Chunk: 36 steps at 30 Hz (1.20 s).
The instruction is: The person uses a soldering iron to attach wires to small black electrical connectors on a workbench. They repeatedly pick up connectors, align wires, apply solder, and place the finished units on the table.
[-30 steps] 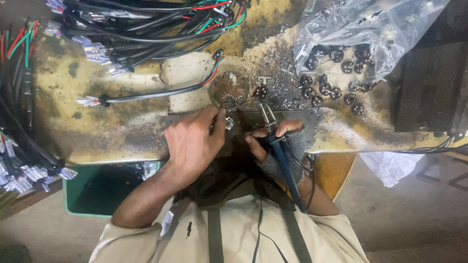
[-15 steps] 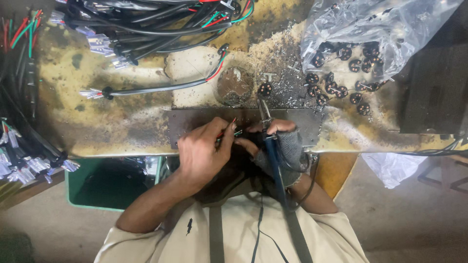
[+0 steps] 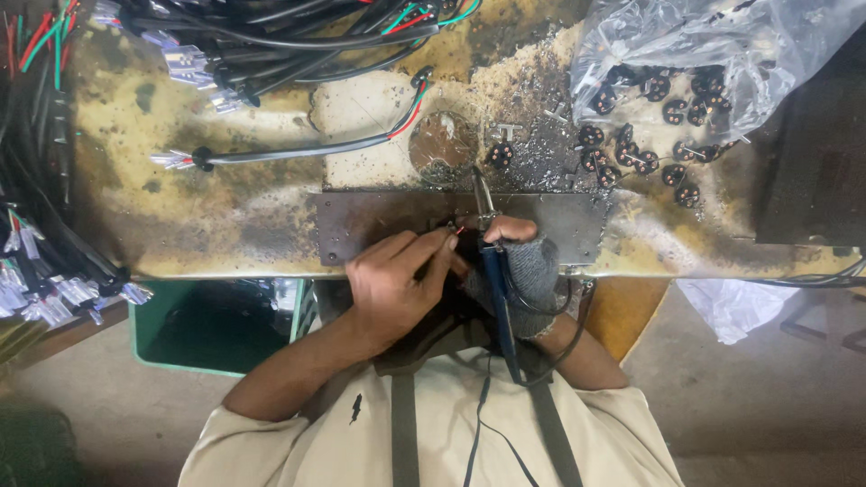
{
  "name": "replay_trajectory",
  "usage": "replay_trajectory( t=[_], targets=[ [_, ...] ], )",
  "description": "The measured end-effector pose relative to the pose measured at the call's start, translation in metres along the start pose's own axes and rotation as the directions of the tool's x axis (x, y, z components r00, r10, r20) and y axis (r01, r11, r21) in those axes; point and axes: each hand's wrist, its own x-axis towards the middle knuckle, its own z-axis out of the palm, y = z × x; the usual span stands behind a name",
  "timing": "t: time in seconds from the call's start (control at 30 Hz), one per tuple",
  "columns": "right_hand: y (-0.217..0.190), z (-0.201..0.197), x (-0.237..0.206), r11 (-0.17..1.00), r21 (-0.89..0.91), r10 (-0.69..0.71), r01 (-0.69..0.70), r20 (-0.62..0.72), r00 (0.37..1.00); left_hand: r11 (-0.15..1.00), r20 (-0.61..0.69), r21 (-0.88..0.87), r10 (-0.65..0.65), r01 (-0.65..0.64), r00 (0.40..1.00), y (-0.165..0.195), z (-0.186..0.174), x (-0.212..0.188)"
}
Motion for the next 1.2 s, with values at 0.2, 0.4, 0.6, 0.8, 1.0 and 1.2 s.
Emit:
replay_trajectory(
  t=[0.2,0.4,0.6,0.8,1.0,1.2],
  targets=[
    [-0.019,-0.008,0.02,0.988,-0.147,-0.04,0.043,0.019,0.999,0.961,0.406,-0.238,-0.034,0.142,0.913,-0.006,-0.031,0.024],
    [-0.037,-0.021,0.024,0.969,0.146,0.179,-0.199,0.14,0.974,0.997,0.397,-0.018,0.07,-0.069,0.915,-0.009,-0.03,0.031],
    [-0.034,-0.014,0.023,0.965,0.178,0.189,-0.195,0.048,0.981,0.991,0.423,0.131,-0.021,-0.039,0.906,0.005,-0.024,0.03],
    [-0.042,-0.025,0.004,0.982,-0.173,0.066,-0.082,-0.096,0.993,0.991,0.37,0.111,-0.109,0.073,0.923,0.013,-0.021,0.029],
    [-0.031,-0.032,-0.028,0.983,-0.181,-0.007,-0.026,-0.183,0.983,0.987,0.354,0.064,-0.163,0.15,0.921,0.016,-0.02,0.025],
    [-0.016,-0.058,-0.034,0.308,0.565,0.825,-0.766,0.242,0.51,0.986,0.345,0.07,-0.164,0.149,0.924,0.015,-0.018,0.025]
  ],
)
